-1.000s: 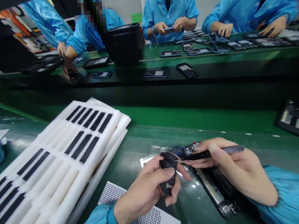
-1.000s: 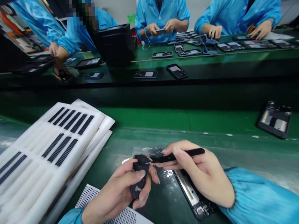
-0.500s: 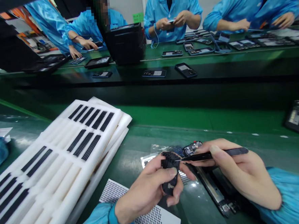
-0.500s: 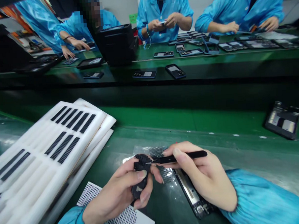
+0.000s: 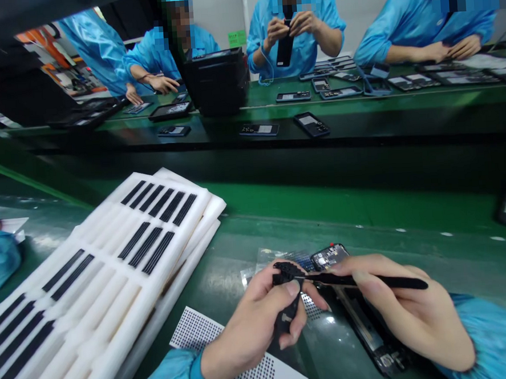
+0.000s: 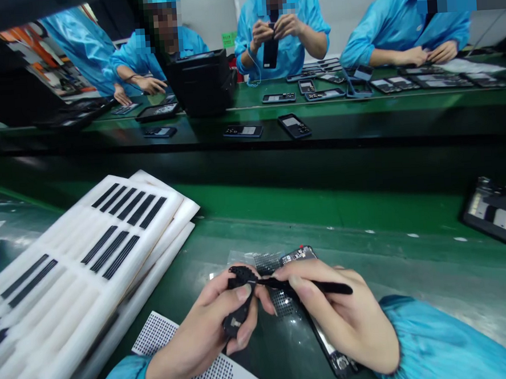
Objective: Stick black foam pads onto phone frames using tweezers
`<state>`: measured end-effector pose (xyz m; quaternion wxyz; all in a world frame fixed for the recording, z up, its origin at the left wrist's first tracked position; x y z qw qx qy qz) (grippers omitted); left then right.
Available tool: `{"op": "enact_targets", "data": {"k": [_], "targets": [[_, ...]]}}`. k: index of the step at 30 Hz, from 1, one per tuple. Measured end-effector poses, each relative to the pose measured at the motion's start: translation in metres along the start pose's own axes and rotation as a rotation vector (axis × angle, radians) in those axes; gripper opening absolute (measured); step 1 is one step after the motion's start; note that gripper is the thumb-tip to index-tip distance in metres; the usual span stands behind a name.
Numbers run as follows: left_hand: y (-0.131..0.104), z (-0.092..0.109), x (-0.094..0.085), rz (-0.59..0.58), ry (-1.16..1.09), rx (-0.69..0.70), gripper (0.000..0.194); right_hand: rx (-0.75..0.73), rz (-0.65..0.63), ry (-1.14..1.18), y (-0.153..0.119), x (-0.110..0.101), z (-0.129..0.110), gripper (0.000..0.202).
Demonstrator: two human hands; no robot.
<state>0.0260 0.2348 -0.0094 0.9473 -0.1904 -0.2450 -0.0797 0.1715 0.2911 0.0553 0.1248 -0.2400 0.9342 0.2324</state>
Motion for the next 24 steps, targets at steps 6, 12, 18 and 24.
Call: {"op": "enact_targets", "data": {"k": [6,12,18,24], "targets": [[-0.001,0.003,-0.019,0.163,0.353,0.016,0.018,0.202,0.142,0.151,0.013,-0.015,0.034,0.024],[-0.001,0.027,-0.019,0.278,1.773,0.314,0.047,0.520,-0.023,0.379,0.028,0.009,0.105,0.050],[0.012,0.009,-0.012,0.089,2.267,0.288,0.067,0.496,-0.040,0.337,0.022,0.019,0.111,0.054],[0.018,0.001,-0.015,0.009,2.315,0.214,0.075,0.475,-0.037,0.299,0.023,0.019,0.114,0.050]]}}
Point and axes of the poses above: each hand's wrist, its own y-axis towards the middle knuckle, its own x-axis out of the palm, z = x × y, the point moved 8 cm from there along y, towards the middle knuckle, and after that the axes turned 7 degrees about y, right-handed, at the moved point
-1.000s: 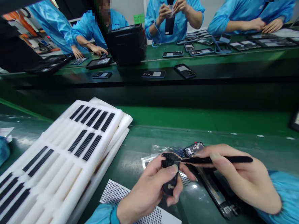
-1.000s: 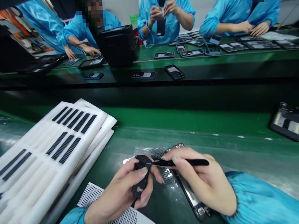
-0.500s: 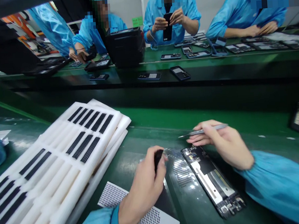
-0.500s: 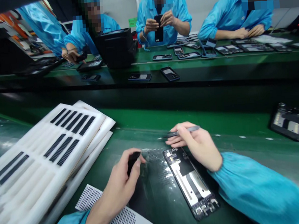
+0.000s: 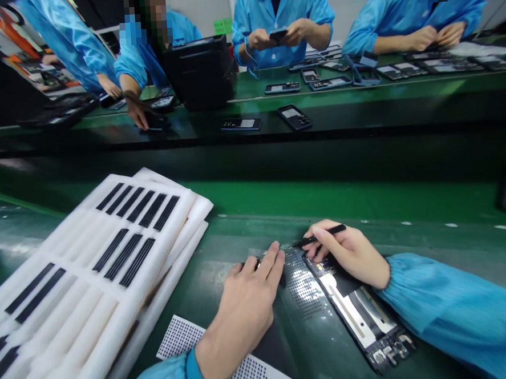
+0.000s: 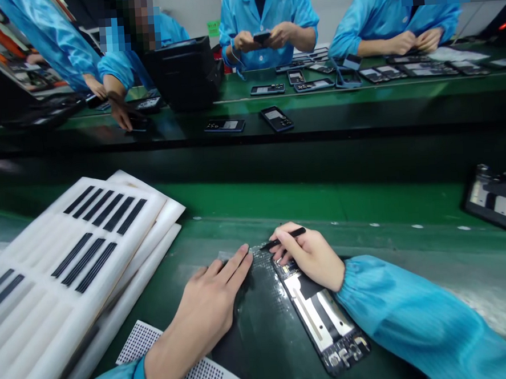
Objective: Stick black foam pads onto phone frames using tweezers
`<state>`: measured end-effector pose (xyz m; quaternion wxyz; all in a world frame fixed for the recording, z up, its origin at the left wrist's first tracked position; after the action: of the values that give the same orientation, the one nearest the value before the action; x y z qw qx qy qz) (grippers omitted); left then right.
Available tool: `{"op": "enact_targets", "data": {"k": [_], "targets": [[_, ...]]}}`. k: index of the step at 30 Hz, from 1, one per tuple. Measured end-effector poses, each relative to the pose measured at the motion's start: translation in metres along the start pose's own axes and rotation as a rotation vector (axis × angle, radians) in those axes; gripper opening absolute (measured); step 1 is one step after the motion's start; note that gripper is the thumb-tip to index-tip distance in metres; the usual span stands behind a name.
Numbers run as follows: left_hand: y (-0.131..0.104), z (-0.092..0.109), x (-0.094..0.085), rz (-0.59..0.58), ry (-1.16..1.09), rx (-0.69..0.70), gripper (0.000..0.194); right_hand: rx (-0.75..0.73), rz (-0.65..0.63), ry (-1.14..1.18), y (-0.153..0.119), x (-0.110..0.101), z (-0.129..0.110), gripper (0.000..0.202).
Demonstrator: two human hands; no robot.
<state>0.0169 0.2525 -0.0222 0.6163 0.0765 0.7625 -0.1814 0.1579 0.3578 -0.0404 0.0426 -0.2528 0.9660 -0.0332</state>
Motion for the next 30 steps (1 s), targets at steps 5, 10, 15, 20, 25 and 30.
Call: {"op": "enact_targets", "data": {"k": [5,10,15,20,25,30], "targets": [[0.001,-0.001,0.001,-0.012,-0.027,-0.005,0.075,-0.020,-0.033,-0.018,-0.002,0.004,-0.002,0.049],[0.002,0.000,0.003,-0.039,-0.067,0.001,0.076,-0.010,-0.040,-0.028,-0.002,0.005,0.004,0.046],[-0.005,-0.017,-0.004,0.063,-0.628,-0.201,0.049,-0.091,0.020,-0.026,-0.005,-0.003,-0.013,0.050],[-0.018,-0.011,0.000,-0.086,-1.859,-0.349,0.031,-0.249,0.082,-0.047,-0.033,-0.003,-0.069,0.045],[-0.021,0.008,-0.010,-0.185,-2.285,-0.224,0.033,-0.284,0.007,0.049,-0.055,0.015,-0.089,0.029],[-0.022,0.015,-0.011,-0.219,-2.326,-0.166,0.032,-0.322,-0.020,0.022,-0.058,0.015,-0.089,0.023]]}}
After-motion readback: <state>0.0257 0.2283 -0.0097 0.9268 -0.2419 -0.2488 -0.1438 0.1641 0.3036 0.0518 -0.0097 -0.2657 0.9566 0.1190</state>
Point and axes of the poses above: each hand's wrist, its own y-axis towards the middle knuckle, its own x-axis out of the palm, z = x × y, the point moved 8 cm from there along y, towards the middle knuckle, and after that the axes turned 7 degrees about y, right-handed, at the moved point
